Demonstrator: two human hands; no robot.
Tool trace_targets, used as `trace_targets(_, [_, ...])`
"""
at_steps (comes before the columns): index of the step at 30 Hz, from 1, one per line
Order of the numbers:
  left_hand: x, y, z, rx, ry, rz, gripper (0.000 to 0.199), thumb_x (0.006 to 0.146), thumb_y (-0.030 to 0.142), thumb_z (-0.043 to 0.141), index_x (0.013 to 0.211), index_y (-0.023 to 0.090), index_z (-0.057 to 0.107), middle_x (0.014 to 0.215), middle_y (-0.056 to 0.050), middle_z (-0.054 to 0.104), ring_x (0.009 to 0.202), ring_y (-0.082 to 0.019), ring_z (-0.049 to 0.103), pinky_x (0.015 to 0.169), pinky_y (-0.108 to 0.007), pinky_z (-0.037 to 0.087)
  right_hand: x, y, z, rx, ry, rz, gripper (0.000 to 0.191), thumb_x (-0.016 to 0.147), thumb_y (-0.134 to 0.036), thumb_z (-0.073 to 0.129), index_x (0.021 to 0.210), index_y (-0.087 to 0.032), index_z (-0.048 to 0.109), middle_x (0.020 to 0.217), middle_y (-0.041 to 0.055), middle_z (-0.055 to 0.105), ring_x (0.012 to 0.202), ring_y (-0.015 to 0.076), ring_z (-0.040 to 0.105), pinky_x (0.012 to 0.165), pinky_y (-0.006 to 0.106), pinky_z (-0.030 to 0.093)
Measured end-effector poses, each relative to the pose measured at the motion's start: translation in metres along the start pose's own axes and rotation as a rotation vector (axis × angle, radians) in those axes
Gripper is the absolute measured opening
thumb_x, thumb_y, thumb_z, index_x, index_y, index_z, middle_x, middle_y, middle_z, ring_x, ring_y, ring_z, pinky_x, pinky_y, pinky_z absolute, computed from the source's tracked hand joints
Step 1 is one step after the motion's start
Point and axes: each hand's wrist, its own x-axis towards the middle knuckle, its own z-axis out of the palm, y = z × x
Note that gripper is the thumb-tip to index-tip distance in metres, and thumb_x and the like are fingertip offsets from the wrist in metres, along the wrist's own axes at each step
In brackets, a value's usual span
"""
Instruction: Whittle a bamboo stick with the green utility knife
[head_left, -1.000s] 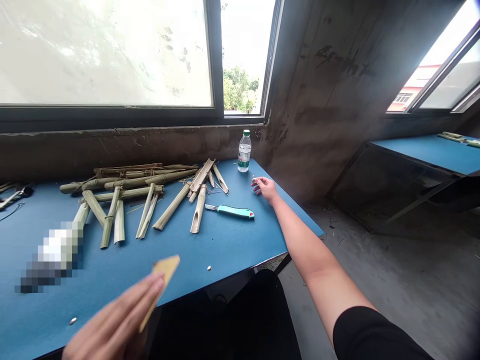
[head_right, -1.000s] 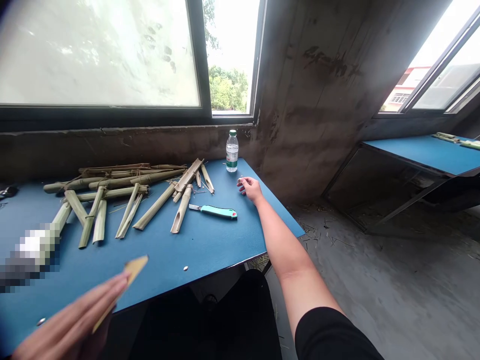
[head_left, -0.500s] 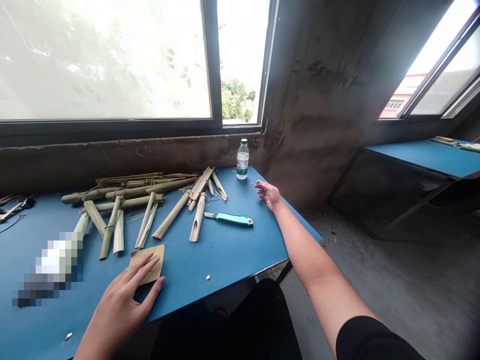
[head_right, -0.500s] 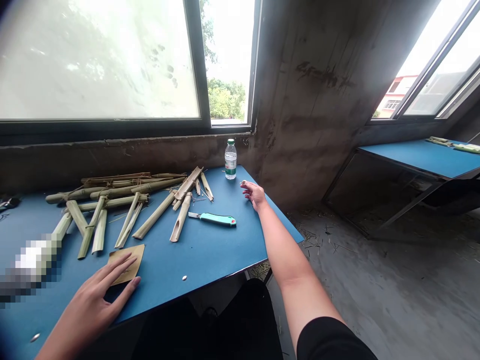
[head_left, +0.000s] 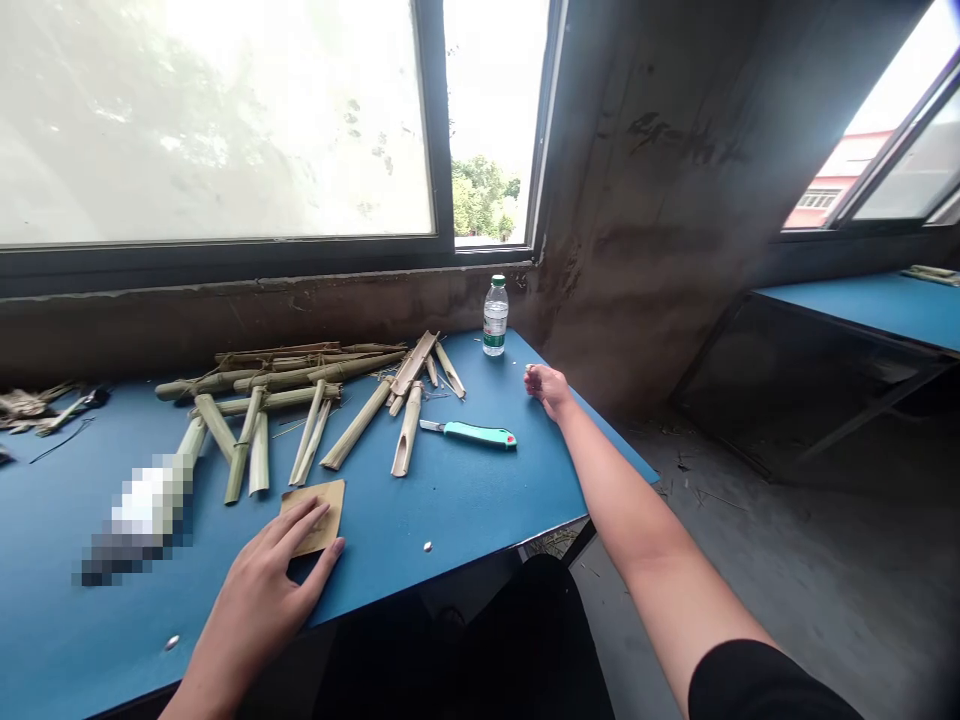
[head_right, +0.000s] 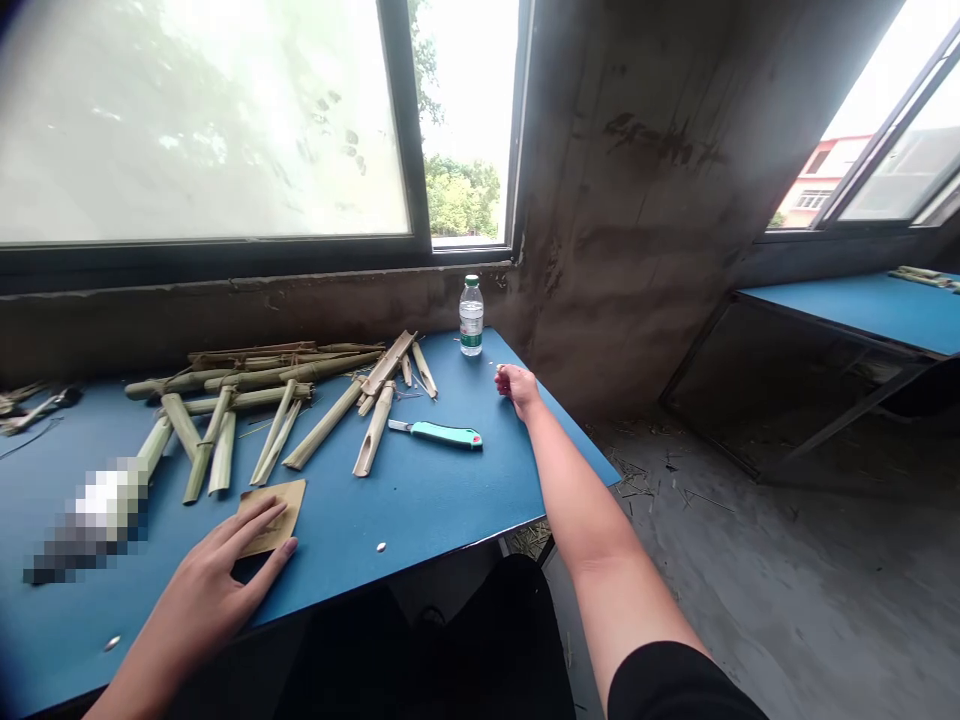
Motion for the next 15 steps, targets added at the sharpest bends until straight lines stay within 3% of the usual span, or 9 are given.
trace_targets(5, [-0.002, 0.010, -0.004, -0.001, -0.005, -0.015, 0.067, 0.106, 0.072, 0.061, 0.152, 0.026, 0.075, 0.162, -0.011, 0.070, 0.151, -0.042, 0.064, 0.125, -0.064, 0.055, 0.004, 0.006, 0.005, -0.147, 0.000, -0.059, 0.040, 0.111, -0.042, 0.076, 0.142, -0.018, 0.071, 0.140, 0.0117, 0.073, 0.117, 0.0267, 0.076, 0.099, 0.048, 0.068])
trace_targets(9, [-0.003, 0.014, -0.007, -0.014, 0.008, -0.011, 0.068, 0.106, 0.071, 0.062, 0.153, 0.024, 0.075, 0.161, -0.012, 0.070, 0.151, -0.042, 0.064, 0.125, -0.066, 0.054, 0.005, 0.013, 0.007, -0.315, 0.053, -0.191, 0.028, 0.103, -0.044, 0.080, 0.109, -0.016, 0.080, 0.098, 0.0072, 0.080, 0.086, 0.0218, 0.075, 0.082, 0.037, 0.064])
trace_targets(12, [-0.004, 0.016, -0.009, -0.019, 0.013, 0.002, 0.067, 0.106, 0.069, 0.063, 0.155, 0.024, 0.073, 0.161, -0.012, 0.070, 0.152, -0.042, 0.063, 0.125, -0.067, 0.054, 0.001, 0.016, 0.006, -0.484, 0.089, -0.309, 0.017, 0.089, -0.036, 0.085, 0.098, -0.021, 0.084, 0.089, 0.0059, 0.082, 0.086, 0.0246, 0.073, 0.089, 0.040, 0.061])
trace_targets(15, [-0.004, 0.018, -0.010, -0.027, 0.019, 0.006, 0.064, 0.107, 0.067, 0.064, 0.153, 0.024, 0.074, 0.160, -0.012, 0.070, 0.150, -0.041, 0.064, 0.126, -0.067, 0.053, -0.002, 0.017, 0.004, -0.654, 0.076, -0.376, 0.021, 0.084, -0.032, 0.082, 0.103, -0.025, 0.089, 0.092, 0.0058, 0.084, 0.095, 0.0281, 0.073, 0.100, 0.045, 0.058])
